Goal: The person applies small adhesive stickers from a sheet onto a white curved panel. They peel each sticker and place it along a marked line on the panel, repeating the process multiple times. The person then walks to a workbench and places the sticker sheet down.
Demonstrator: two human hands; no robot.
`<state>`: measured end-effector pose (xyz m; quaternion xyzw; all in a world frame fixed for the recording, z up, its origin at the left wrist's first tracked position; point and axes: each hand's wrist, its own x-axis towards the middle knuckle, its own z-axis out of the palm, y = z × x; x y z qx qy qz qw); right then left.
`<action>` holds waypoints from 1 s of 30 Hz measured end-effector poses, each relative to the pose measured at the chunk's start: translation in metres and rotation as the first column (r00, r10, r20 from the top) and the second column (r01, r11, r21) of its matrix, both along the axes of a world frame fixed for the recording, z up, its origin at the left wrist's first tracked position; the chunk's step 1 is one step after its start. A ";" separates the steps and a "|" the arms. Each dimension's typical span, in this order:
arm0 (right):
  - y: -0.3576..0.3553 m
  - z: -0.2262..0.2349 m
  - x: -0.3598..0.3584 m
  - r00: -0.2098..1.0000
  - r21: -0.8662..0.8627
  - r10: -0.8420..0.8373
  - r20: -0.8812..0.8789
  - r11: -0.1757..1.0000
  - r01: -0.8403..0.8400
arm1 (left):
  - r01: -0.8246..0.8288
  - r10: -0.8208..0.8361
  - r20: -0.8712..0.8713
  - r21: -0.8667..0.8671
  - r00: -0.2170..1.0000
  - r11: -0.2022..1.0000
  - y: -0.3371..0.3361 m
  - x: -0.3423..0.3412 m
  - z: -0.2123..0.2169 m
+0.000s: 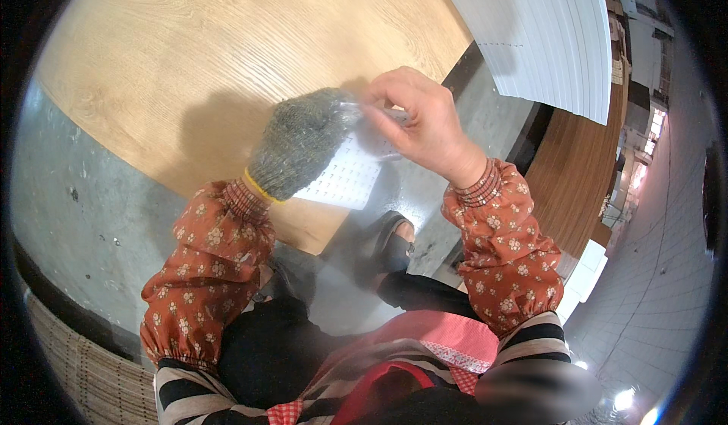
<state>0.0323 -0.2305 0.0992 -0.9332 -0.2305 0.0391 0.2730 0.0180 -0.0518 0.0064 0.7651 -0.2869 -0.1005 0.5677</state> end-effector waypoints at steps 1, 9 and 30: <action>0.000 0.001 0.000 0.999 -0.026 0.023 0.039 0.999 -0.021 | -0.013 0.013 0.032 -0.007 0.999 1.000 -0.001 -0.001 -0.002; -0.003 -0.004 -0.003 0.941 -0.096 0.150 0.304 0.987 -0.126 | -0.054 0.052 0.102 0.015 0.993 0.998 -0.006 -0.002 -0.008; -0.159 0.021 0.020 0.619 0.245 -0.774 0.133 0.631 0.736 | 0.001 -0.003 0.192 0.008 0.981 1.000 0.012 -0.003 -0.015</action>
